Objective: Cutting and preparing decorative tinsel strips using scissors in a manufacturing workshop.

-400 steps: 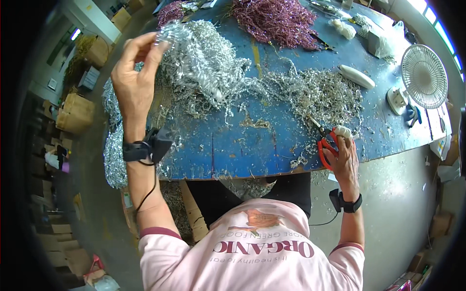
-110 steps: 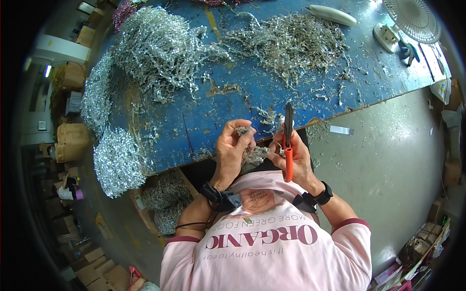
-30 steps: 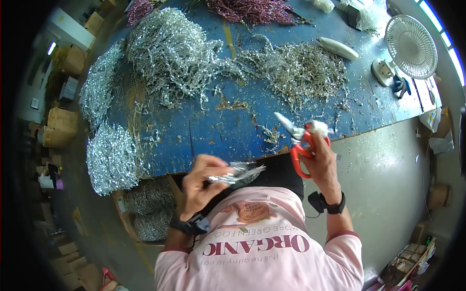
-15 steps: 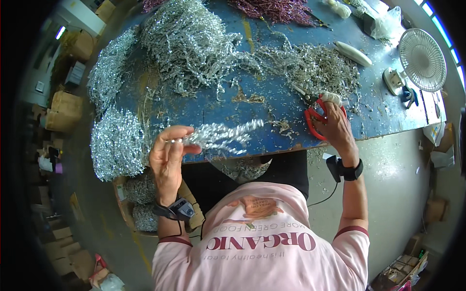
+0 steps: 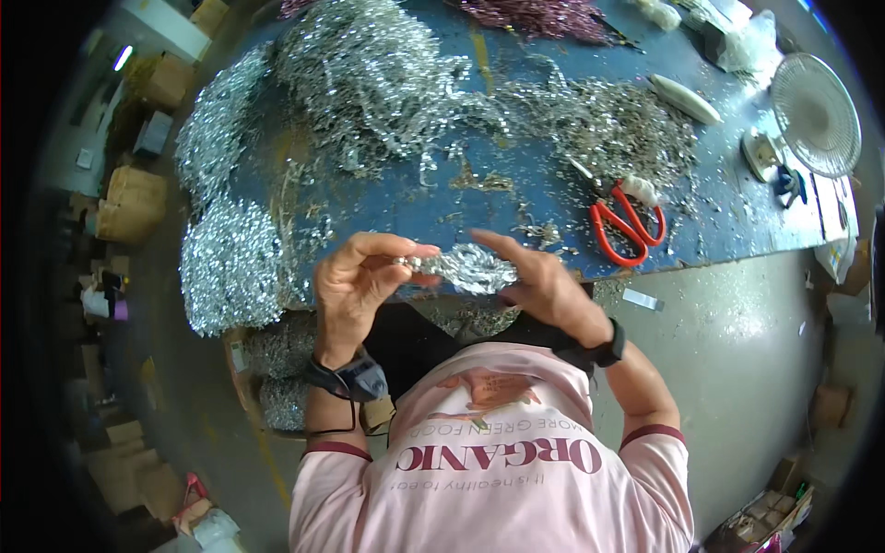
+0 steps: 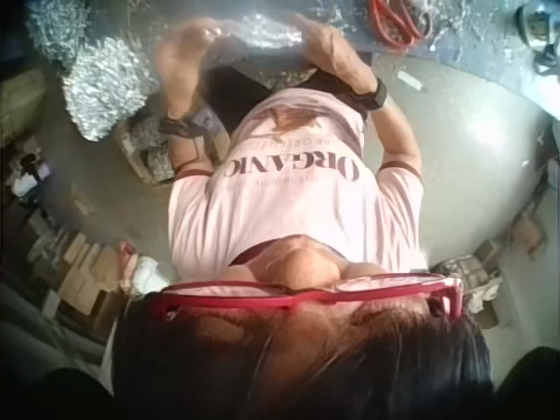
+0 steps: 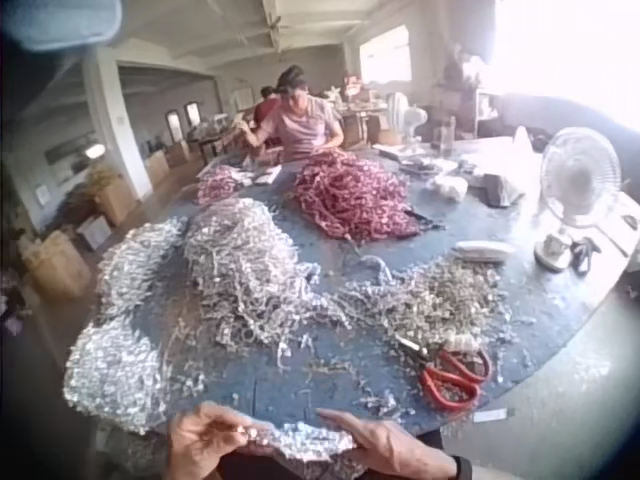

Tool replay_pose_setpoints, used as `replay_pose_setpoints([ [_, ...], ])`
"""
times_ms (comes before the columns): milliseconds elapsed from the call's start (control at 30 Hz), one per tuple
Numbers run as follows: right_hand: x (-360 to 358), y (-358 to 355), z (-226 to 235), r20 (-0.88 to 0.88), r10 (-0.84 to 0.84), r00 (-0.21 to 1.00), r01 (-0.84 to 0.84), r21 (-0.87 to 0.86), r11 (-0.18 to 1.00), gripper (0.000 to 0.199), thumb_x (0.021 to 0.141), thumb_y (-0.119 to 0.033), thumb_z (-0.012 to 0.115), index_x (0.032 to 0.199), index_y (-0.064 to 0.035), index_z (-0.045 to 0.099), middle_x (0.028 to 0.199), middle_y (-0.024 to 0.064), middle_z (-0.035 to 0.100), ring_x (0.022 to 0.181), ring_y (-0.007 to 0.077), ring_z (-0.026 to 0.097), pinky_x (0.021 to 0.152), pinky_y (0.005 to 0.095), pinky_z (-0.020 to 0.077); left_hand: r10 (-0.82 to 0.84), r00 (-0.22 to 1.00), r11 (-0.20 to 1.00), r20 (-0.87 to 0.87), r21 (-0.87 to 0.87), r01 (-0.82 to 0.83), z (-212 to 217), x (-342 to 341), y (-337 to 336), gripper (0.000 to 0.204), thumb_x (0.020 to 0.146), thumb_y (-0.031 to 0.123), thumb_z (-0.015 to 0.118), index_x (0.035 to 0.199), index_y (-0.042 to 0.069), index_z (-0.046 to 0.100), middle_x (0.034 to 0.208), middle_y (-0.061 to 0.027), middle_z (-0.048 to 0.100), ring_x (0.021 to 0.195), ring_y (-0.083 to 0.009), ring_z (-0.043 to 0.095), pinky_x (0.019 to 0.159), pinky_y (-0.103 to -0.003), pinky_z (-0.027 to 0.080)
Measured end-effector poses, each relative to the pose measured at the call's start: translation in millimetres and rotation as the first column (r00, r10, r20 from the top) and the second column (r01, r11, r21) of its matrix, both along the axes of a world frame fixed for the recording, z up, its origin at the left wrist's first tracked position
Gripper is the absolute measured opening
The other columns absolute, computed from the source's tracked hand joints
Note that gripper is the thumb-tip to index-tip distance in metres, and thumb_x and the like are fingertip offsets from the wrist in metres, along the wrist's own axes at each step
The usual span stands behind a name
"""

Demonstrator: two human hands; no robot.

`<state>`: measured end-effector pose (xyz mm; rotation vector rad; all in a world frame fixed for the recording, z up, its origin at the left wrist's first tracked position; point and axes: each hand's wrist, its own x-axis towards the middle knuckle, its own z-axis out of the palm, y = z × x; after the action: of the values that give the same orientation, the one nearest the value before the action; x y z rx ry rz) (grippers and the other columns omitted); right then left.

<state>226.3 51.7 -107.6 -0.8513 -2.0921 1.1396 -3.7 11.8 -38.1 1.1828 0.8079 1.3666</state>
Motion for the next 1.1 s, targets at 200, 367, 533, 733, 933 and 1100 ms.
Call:
replay_pose_setpoints([
  [200, 33, 3, 8, 0.003, 0.126, 0.992, -0.12, -0.282, 0.952, 0.043, 0.085, -0.014, 0.064, 0.126, -0.0098, 0.053, 0.099, 0.0162, 0.064, 0.083, 0.0308, 0.063, 0.071, 0.0359, 0.0495, 0.097, 0.728, 0.995, -0.679, 0.075, -0.063, -67, -42, -8, 0.014, 0.077, -0.002, 0.07, 0.09, 0.004, 0.067, 0.085, -0.006, 0.068, 0.076, -0.0122, 0.064, 0.065, -0.024, 0.05],
  [367, 27, 6, 1, 0.346, -0.133, 0.929, 0.101, 0.11, 0.989, 0.041, 0.085, -0.013, 0.062, 0.125, -0.0103, 0.054, 0.096, 0.0129, 0.06, 0.084, 0.0295, 0.06, 0.076, 0.0367, 0.0467, 0.262, 0.658, 0.963, -0.706, 0.237, -0.13, -80, -39, -6, 0.015, 0.075, 0.0, 0.072, 0.087, 0.005, 0.066, 0.082, -0.0046, 0.063, 0.074, -0.0151, 0.06, 0.062, -0.026, 0.047],
  [533, 17, 2, -19, 0.351, -0.313, 0.883, 0.064, 0.568, 0.82, 0.045, 0.079, -0.012, 0.065, 0.123, -0.0136, 0.056, 0.115, 0.0073, 0.053, 0.106, 0.0255, 0.051, 0.088, 0.0373, 0.0398, 0.36, 0.54, 0.93, -0.761, 0.34, -0.141, -94, -47, -3, 0.016, 0.072, 0.001, 0.074, 0.086, 0.007, 0.067, 0.083, -0.0047, 0.064, 0.077, -0.02, 0.06, 0.07, -0.03, 0.047],
  [733, 19, -1, -23, 0.346, -0.301, 0.889, 0.054, 0.573, 0.818, 0.046, 0.079, -0.013, 0.066, 0.124, -0.0119, 0.056, 0.116, 0.009, 0.053, 0.106, 0.0263, 0.051, 0.088, 0.0393, 0.0398, 0.417, 0.482, 0.904, -0.771, 0.408, -0.128, -94, -51, -7, 0.017, 0.07, -0.001, 0.074, 0.084, 0.006, 0.066, 0.087, -0.0048, 0.064, 0.082, -0.022, 0.059, 0.075, -0.032, 0.046],
  [933, 22, -4, -35, 0.156, -0.339, 0.928, 0.218, 0.512, 0.831, 0.035, 0.075, -0.013, 0.07, 0.109, -0.01, 0.065, 0.1, 0.0051, 0.06, 0.095, 0.0255, 0.055, 0.082, 0.038, 0.042, 0.432, 0.468, 0.899, -0.771, 0.408, -0.158, -95, -53, -14, 0.018, 0.071, -0.002, 0.073, 0.086, 0.005, 0.065, 0.09, -0.0055, 0.063, 0.085, -0.0221, 0.059, 0.074, -0.032, 0.048],
  [1100, 22, -6, -26, 0.142, -0.411, 0.901, 0.303, 0.475, 0.827, 0.034, 0.072, -0.013, 0.072, 0.105, -0.0091, 0.066, 0.094, 0.0047, 0.06, 0.087, 0.0252, 0.055, 0.076, 0.0375, 0.042, 0.408, 0.483, 0.912, -0.775, 0.372, -0.173, -94, -50, -13, 0.018, 0.072, -0.003, 0.071, 0.087, 0.004, 0.065, 0.091, -0.0059, 0.063, 0.087, -0.0231, 0.059, 0.075, -0.033, 0.049],
])
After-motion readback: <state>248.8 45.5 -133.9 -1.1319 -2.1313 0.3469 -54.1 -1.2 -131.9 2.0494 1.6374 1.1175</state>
